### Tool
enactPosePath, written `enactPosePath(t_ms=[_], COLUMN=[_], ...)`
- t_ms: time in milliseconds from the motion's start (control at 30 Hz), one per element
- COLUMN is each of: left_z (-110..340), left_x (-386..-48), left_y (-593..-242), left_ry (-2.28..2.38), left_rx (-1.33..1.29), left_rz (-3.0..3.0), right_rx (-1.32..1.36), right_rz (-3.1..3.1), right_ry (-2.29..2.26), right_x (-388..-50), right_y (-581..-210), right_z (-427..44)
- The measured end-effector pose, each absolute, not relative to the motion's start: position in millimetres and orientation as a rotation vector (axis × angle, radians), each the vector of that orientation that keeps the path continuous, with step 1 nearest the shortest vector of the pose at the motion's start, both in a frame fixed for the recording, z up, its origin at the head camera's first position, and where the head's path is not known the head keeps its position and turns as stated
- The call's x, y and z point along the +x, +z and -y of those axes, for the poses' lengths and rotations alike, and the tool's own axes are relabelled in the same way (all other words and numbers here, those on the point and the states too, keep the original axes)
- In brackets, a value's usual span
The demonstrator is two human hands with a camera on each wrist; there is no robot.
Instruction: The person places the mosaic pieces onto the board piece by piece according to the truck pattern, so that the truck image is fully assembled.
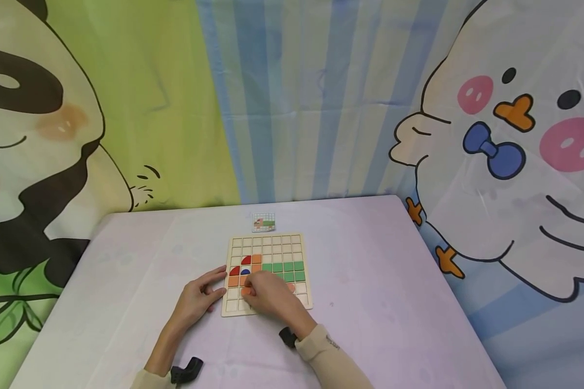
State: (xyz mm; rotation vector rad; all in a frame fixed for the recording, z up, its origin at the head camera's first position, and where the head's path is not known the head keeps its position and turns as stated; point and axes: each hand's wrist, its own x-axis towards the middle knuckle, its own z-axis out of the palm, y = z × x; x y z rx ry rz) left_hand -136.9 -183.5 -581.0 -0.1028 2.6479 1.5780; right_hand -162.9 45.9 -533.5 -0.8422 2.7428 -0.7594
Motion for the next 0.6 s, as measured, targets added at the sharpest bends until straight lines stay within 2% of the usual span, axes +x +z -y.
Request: enactPosePath(t_ms=[600], left_z=[184.3], left_x=[-137.0], left_y=[-583.9], left_ry=[1.595], left_rx=[-0.080], left_rz=[-2.659], right_rx=[-0.854], right_rz=[-2.750], right_ry=[-0.729], right_x=[-162.3], right_y=[-533.9], right_z=[-41.6])
